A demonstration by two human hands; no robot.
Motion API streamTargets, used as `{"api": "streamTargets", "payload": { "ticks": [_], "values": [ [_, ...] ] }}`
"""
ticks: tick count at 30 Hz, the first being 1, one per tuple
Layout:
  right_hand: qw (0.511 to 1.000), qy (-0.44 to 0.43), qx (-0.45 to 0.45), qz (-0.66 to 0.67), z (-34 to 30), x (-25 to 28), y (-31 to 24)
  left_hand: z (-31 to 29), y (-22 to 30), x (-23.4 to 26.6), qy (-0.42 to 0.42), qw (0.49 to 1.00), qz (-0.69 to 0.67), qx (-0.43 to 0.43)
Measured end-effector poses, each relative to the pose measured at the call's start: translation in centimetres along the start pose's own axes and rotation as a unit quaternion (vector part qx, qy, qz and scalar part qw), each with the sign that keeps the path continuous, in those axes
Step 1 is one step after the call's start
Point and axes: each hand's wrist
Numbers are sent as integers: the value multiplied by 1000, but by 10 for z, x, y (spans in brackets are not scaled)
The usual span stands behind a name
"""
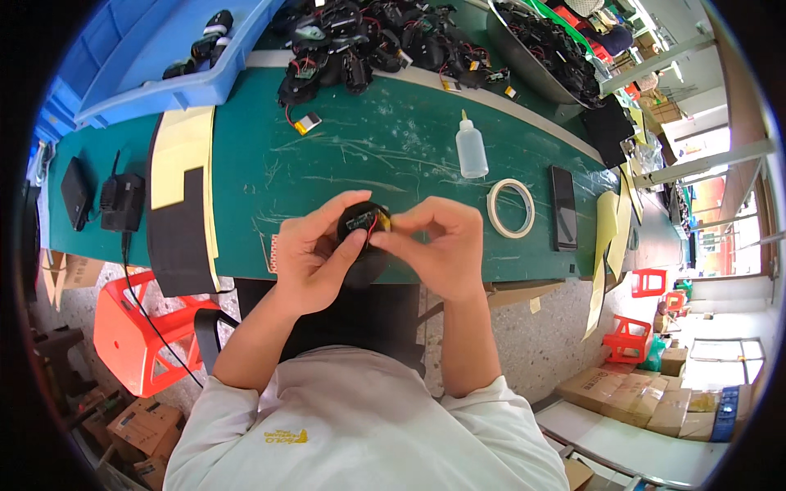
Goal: Assemble electronic device components by applying adhesive, tape, and connecting wires.
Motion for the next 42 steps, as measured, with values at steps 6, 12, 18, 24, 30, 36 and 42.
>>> {"api": "streamTargets", "payload": {
  "ticks": [6,12,18,24,30,36,42],
  "values": [
    [959,-51,-97,260,-26,-5,-1,-2,21,9,-131,987,-81,52],
    [930,-144,-54,333,-50,-6,-1,-14,53,3,-113,988,-95,56],
    [900,-209,-91,373,-77,-9,4,-56,67,12,-121,967,-218,57],
    [943,-189,-91,260,-94,-8,-6,-79,70,14,-94,943,-292,126],
    [927,273,117,-228,-56,34,-15,-78,77,11,25,942,-287,174],
    [766,227,140,-585,-2,89,-9,-72,88,18,103,949,-232,186],
    [994,-104,-5,-16,-75,-14,-14,-70,80,26,117,972,-190,77]
  ]
}}
Point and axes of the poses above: each hand's wrist, its own z-axis towards the middle knuckle, its own x-axis out of the back of the hand, y = z × x, and after that the axes turned 15 degrees about -x, right-handed
